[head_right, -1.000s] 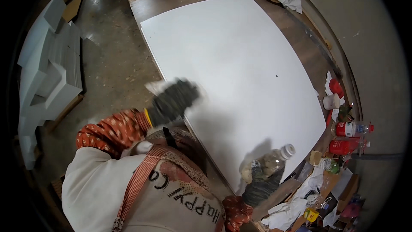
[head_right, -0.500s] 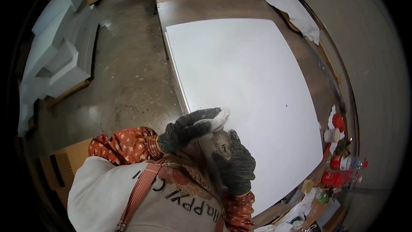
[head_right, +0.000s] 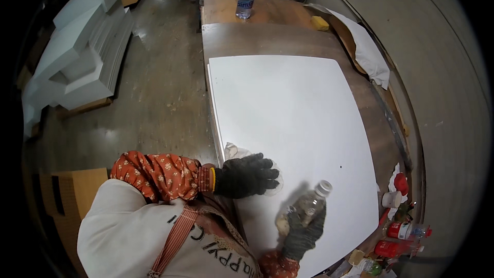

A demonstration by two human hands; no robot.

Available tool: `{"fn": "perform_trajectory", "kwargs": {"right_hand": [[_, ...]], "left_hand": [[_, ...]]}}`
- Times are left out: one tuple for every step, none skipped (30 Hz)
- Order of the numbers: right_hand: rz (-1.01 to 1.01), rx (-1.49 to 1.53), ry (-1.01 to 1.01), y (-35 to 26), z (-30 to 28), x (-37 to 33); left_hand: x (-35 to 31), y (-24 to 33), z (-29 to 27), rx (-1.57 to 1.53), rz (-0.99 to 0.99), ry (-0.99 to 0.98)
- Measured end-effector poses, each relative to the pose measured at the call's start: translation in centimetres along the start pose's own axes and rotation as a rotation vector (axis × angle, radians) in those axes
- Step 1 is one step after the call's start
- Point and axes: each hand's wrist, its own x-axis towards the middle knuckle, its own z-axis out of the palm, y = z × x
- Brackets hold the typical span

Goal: The person wipes the surface of a whiteboard with a cloth and a sponge, pours a liquid from a bottle onto the board, and uses a scraper to clean the edges.

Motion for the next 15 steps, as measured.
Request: {"fn": "perform_trajectory", "kwargs": {"right_hand": [[-0.054, -0.048, 0.041, 0.4, 0.0, 0.2], [-0.108, -0.101, 0.088, 0.6, -0.5, 0.3], [-0.098, -0.105, 0.101, 0.7, -1.3, 1.2], [0.240, 0.406, 0.158, 0.7, -2.1, 2.2], [0.567, 0.922, 0.235, 1.0, -2.3, 2.4], [0.574, 0.925, 0.251, 1.2, -1.3, 1.8], [0.225, 0.315, 0.242, 1.4, 0.2, 1.4], [-0.123, -0.298, 0.224, 1.5, 1.6, 1.4], [-0.110, -0.301, 0.231, 0.9, 3.1, 1.6], [-0.052, -0.160, 0.215, 0.2, 4.8, 2.1], [0.014, -0.030, 0.220, -0.5, 6.0, 2.4], [0.031, -0.032, 0.233, -1.0, 7.3, 3.1], [0.013, -0.072, 0.198, -1.6, 8.7, 3.6], [-0.006, -0.113, 0.165, -2.1, 9.8, 4.2], [-0.076, -0.290, 0.141, -2.7, 10.5, 5.0]], "left_hand": [[-0.2, -2.6, 1.1, 0.131, 0.047, 0.073], [-0.2, -5.1, 1.6, 0.256, 0.101, 0.150], [-0.6, -8.2, 0.9, 0.116, 0.010, 0.191], [-0.7, -12.1, -0.8, -0.024, -0.082, 0.228], [2.1, -12.8, -7.2, 0.345, -0.307, -0.227], [1.2, -16.3, -9.4, 0.334, -0.309, -0.062], [-0.6, -21.4, -9.3, 0.408, -0.252, 0.169], [-0.7, -24.2, -10.9, 0.456, -0.127, 0.191], [-0.6, -25.8, -11.1, 0.342, -0.216, 0.183], [-0.6, -27.1, -11.0, 0.229, -0.307, 0.173], [0.5, -26.4, -11.0, 0.284, -0.212, 0.128], [0.8, -24.9, -11.5, 0.354, -0.124, 0.083], [-0.2, -24.1, -10.9, 0.346, -0.032, 0.047], [-1.9, -22.9, -9.7, 0.361, 0.017, 0.070], [-2.7, -22.1, -9.0, 0.308, 0.018, 0.078]]}}
